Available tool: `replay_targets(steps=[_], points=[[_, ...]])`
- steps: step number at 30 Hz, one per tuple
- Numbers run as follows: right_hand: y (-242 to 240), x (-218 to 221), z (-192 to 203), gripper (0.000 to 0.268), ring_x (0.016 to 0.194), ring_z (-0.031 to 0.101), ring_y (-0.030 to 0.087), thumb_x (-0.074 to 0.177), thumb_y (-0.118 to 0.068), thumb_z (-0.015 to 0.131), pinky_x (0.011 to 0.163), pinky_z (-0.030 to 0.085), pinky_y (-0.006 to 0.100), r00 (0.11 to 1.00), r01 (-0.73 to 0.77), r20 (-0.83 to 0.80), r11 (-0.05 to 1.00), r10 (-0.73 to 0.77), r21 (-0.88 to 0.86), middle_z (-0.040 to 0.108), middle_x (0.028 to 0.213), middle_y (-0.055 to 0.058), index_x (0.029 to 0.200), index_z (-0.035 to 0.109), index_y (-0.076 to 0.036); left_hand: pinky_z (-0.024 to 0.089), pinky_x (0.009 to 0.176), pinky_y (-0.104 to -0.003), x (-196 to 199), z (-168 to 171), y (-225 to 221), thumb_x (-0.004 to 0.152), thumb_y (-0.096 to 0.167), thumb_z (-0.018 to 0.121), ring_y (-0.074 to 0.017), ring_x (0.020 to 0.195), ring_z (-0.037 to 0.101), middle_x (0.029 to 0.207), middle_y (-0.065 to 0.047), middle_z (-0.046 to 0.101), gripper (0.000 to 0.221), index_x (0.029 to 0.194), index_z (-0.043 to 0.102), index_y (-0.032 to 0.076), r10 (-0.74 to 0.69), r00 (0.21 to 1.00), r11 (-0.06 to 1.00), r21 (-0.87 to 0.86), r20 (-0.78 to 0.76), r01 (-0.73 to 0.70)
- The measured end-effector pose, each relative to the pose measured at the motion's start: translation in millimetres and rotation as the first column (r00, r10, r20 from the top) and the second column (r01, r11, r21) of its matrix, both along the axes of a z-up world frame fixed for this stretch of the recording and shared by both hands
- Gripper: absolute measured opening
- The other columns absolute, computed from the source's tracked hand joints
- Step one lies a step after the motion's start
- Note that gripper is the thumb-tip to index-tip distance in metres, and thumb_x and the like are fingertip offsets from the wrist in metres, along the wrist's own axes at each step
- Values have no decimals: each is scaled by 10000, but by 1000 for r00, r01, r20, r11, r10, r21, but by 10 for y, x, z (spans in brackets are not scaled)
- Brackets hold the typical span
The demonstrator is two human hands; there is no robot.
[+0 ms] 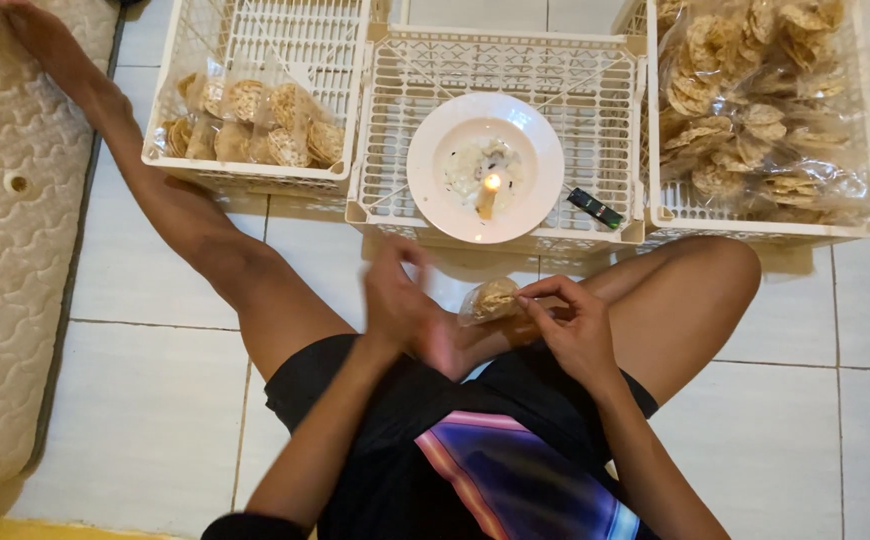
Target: The person seals small plastic bags containing crackers by holding the open edge of each bag over a candle flame and pressing the heated plastic edges together by hand.
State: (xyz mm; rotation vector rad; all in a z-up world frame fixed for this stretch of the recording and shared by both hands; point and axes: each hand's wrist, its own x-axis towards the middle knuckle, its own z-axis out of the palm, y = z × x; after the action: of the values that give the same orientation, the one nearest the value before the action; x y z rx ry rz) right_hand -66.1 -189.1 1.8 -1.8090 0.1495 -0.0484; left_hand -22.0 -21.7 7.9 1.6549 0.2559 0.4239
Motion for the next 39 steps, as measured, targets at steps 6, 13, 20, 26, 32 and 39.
replay_targets(steps=[6, 13, 20, 26, 32, 39], points=[[-8, -40, -30, 50, 745, 601, 115, 757, -38, 672, 570, 512, 219, 999, 51, 3, 999, -51, 3, 658, 736, 49, 795, 658, -67, 431, 842, -356, -73, -260, -4, 699, 276, 670, -287, 921, 508, 966, -111, 480, 495, 1101, 509, 38, -646, 759, 673, 531, 83, 514], [-71, -40, -129, 74, 750, 603, 132, 772, -53, 691, 573, 516, 227, 985, 171, 39, 985, -170, -28, 633, 732, 75, 802, 626, -34, 469, 701, -317, -124, -133, 81, 737, 288, 683, -268, 800, 548, 823, -88, 515, 323, 920, 577, 44, -651, 750, 650, 595, 117, 472], [-51, -38, -137, 96, 756, 603, 132, 758, -51, 706, 563, 515, 221, 976, 207, 66, 978, -206, -22, 631, 727, 80, 790, 619, -23, 481, 663, -338, -184, -282, 51, 712, 265, 666, -264, 772, 559, 788, -83, 513, 334, 938, 557, 45, -680, 733, 580, 596, -22, 556], [-82, -37, -65, 107, 764, 601, 134, 753, -48, 710, 543, 518, 225, 987, 143, 84, 989, -139, -42, 629, 740, 83, 793, 617, -14, 475, 614, -292, -108, -187, 110, 796, 160, 611, -217, 680, 566, 692, -37, 510, 62, 777, 593, 104, -618, 783, 641, 619, 65, 454], [-57, -33, -70, 116, 760, 592, 141, 749, -33, 702, 553, 518, 221, 987, 134, 82, 991, -135, 20, 622, 749, 88, 830, 621, -16, 469, 590, -284, -99, -171, 125, 795, 174, 618, -201, 649, 566, 657, -37, 503, 114, 735, 565, 93, -609, 791, 652, 603, 55, 459], [-61, -49, -62, 64, 725, 593, 131, 758, -17, 678, 533, 512, 208, 996, 66, 67, 996, -62, -63, 618, 713, 69, 809, 671, -54, 476, 569, -299, -101, -216, 128, 792, 140, 616, -222, 623, 581, 645, -73, 522, 111, 731, 564, 63, -641, 766, 651, 558, 42, 514]])
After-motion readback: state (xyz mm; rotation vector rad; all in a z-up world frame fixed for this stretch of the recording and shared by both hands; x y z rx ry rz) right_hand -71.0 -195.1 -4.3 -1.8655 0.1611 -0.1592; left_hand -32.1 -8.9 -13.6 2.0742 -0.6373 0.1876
